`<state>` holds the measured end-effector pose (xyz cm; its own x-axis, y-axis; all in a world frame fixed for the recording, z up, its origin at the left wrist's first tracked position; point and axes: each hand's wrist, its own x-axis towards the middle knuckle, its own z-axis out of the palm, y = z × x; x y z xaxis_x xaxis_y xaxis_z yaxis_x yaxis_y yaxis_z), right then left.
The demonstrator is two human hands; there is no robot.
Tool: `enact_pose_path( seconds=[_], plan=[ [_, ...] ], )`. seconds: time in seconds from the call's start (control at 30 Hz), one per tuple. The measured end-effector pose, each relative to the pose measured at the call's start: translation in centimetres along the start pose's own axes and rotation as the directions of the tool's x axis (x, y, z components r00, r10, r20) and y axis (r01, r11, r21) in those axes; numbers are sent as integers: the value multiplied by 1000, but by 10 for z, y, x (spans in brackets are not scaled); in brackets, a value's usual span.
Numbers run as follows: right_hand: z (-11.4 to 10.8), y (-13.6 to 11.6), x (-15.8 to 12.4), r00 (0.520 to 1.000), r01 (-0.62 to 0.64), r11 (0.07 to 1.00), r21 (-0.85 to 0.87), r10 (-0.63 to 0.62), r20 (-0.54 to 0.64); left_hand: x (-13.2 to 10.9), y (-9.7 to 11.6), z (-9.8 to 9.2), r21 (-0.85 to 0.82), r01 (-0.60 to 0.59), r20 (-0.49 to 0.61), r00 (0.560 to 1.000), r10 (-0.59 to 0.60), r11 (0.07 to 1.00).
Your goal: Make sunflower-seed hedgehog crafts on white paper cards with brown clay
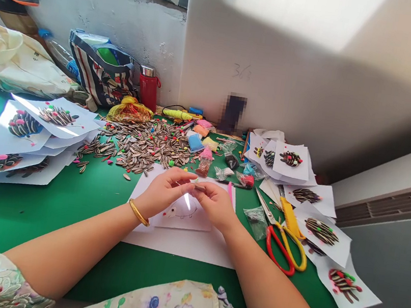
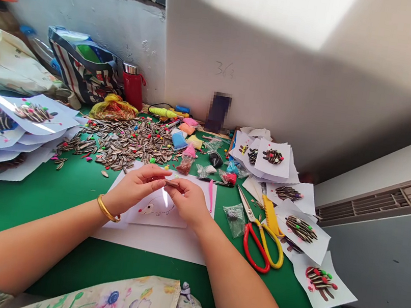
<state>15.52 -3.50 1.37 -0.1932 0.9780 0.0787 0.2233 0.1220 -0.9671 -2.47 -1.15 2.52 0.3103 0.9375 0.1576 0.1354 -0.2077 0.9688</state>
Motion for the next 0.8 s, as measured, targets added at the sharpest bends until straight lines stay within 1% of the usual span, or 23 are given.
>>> enact_pose_path(
  seconds=[0.1,0.17,0.23,0.3,0.33,0.4,0.47,0.5,0.6,0.7,0.8],
  plan=[
    [-2,0,-1,1000,15,991,-132,-12,27,0,-1,1,42,-4,24,1000,3,999],
    [-6,1,0,998,37,983,-180,-26,61,2,-2,0,37,-9,24,1000,8,999],
    [-11,1,1,997,14,977,-213,2,76,4,-4,-1,-33,32,-7,999,-32,999],
    [-17,2,2,995,-6,955,-297,34,90,7,-6,-4,-142,86,-48,994,-93,986],
    [-19,3,2,994,12,934,-357,29,107,9,-8,-6,-199,107,-66,990,-122,974],
    [-20,4,1,985,106,873,-477,-27,169,13,-13,-8,-296,131,-119,978,-173,946],
    [-18,5,-1,970,198,801,-565,-78,230,16,-17,-10,-380,170,-163,955,-247,909],
    [-16,5,-2,964,221,768,-601,-80,252,17,-19,-10,-417,191,-171,944,-283,889],
    [-11,4,-6,953,231,692,-684,-20,302,19,-21,-10,-490,234,-153,925,-347,840],
    [-12,2,-5,940,243,637,-732,32,340,19,-19,-8,-515,239,-124,929,-348,823],
    [-18,2,-2,931,254,616,-746,53,361,18,-19,-7,-527,244,-72,942,-329,814]
  ],
)
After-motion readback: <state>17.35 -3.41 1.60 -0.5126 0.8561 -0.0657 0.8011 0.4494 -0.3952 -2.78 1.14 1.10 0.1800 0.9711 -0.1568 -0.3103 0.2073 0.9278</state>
